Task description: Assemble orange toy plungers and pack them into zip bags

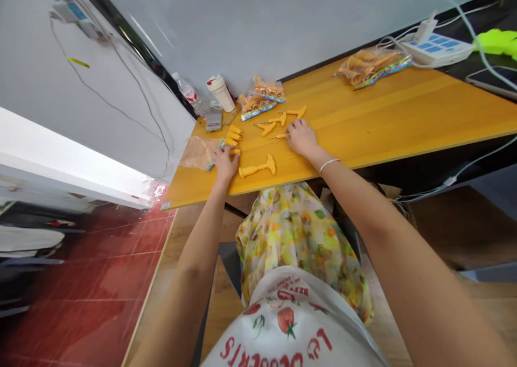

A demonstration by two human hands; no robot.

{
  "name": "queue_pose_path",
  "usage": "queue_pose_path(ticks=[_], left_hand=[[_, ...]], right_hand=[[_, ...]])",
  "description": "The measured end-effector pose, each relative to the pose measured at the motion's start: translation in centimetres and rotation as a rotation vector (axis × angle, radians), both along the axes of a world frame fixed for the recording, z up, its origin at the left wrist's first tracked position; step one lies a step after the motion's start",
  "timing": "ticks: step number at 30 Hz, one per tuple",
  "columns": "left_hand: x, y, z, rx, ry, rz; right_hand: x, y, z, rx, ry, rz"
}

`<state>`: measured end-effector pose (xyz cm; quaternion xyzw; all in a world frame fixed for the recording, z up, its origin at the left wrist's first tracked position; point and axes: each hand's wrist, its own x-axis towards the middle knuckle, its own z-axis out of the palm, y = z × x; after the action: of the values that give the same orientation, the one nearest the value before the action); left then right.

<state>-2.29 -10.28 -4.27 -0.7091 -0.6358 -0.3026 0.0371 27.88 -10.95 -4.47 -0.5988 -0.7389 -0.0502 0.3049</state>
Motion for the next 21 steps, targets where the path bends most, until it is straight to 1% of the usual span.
queue_pose_path(ticks=[2, 4, 8, 10, 13, 16, 21], left_hand=[[0.3, -0.4, 0.3, 0.013, 0.009, 0.017], [0.4, -0.7, 0.6, 0.012, 0.020, -0.009], [0.4, -0.6, 0.8, -0.051, 0.058, -0.234], [0.4, -0.5, 0.7, -0.054, 0.058, -0.295], [0.3, -0.5, 0.6, -0.041, 0.048, -0.290], [0.1, -0.3, 0.5, 0.008, -0.007, -0.285], [-0.1, 0.0, 0.1, 0.140, -0.102, -0.393]], right_hand=[[-0.2, 0.0, 0.3, -0.054, 0.003, 0.003], [-0.8, -0.1, 0.7, -0.074, 0.011, 0.005], [-2.9, -0.4, 1.5, -0.024, 0.000, 0.067], [-4.0, -0.4, 1.8, -0.011, -0.015, 0.104], [-4.9, -0.5, 1.9, 0.014, -0.037, 0.132], [-5.0, -0.6, 1.9, 0.062, -0.058, 0.148], [-5.1, -0.7, 1.7, 0.156, -0.132, 0.200]])
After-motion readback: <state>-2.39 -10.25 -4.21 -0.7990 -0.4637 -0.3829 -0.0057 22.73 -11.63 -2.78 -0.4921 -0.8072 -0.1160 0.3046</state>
